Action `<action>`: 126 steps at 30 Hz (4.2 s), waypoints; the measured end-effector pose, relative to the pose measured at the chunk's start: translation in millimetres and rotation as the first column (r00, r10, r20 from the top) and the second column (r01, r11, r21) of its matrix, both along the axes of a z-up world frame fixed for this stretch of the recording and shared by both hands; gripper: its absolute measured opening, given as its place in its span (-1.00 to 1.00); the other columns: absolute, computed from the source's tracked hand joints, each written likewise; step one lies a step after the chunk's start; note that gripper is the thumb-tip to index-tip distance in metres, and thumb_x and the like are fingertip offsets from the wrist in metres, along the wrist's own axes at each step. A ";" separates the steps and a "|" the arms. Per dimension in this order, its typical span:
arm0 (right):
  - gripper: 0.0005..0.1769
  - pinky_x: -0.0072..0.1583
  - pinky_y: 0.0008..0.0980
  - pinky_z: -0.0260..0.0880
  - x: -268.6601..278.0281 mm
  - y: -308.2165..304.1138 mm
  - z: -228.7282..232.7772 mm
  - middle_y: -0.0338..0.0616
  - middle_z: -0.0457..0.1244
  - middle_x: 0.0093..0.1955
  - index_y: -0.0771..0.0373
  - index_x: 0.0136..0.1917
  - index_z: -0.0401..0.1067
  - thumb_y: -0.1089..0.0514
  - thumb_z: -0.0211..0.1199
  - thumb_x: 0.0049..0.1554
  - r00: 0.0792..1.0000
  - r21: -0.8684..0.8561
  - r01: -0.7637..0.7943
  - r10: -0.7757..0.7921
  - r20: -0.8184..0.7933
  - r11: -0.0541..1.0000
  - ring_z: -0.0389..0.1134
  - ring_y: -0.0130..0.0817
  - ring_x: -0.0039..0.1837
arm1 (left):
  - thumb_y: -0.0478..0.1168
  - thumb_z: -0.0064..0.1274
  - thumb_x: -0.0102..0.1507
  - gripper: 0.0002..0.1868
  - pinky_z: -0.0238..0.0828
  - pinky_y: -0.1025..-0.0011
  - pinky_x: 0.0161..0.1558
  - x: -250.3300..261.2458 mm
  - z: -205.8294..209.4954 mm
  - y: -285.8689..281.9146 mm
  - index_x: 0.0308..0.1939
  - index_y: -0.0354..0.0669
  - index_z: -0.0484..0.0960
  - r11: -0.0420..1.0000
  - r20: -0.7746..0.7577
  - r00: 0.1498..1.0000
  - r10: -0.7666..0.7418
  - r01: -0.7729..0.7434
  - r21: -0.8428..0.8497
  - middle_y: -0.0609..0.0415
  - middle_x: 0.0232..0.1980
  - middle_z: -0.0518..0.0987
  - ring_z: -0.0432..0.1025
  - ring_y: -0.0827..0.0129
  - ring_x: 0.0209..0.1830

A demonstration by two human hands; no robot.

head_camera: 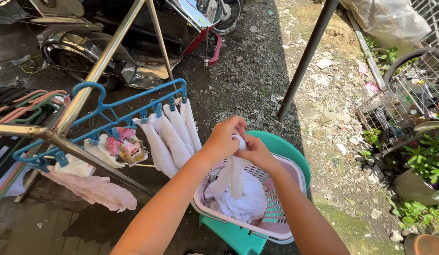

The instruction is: Hanging wet laundry on a drying rack using hangers and clips.

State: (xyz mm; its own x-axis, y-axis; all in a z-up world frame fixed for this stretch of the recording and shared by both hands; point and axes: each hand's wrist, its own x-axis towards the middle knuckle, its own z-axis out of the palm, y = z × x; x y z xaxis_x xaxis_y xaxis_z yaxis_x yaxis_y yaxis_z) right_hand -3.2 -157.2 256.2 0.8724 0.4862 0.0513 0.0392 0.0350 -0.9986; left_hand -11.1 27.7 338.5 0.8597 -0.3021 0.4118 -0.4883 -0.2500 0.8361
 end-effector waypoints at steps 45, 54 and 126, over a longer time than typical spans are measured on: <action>-0.43 -0.20 -0.34 0.46 31.4 298.7 126.8 -0.04 0.46 0.05 0.20 0.30 0.48 0.11 0.43 0.02 0.869 -0.511 0.114 0.163 0.467 0.852 0.45 -0.32 -0.38 | -0.17 0.13 0.32 -0.77 0.20 0.43 -0.32 62.3 -173.4 208.1 -0.26 -0.32 0.62 0.124 -0.606 0.595 0.528 -0.760 -0.638 0.22 -0.38 0.46 0.26 0.52 -0.39; -0.58 -0.09 -0.20 0.46 48.6 302.7 117.5 -0.01 0.43 -0.05 0.16 0.21 0.49 0.20 0.33 0.06 0.779 -0.574 0.186 0.237 0.581 0.797 0.47 -0.15 -0.29 | -0.28 0.08 0.31 -0.89 0.38 0.49 -0.19 63.2 -176.2 217.5 -0.17 -0.27 0.61 0.033 -0.578 0.648 0.496 -0.679 -0.733 0.17 -0.26 0.59 0.45 0.50 -0.29; -0.68 0.40 -0.06 0.21 -30.8 -73.0 -209.6 0.10 0.19 0.44 0.20 0.13 0.53 0.31 0.27 0.07 0.947 -0.726 0.285 -0.064 0.316 0.626 0.18 0.13 0.46 | -0.25 0.07 0.17 -0.71 0.14 -0.04 0.31 22.0 -385.5 -31.2 -0.06 -0.19 0.72 0.338 -0.307 0.952 -0.001 0.289 0.896 -0.09 0.42 0.30 0.09 0.01 0.51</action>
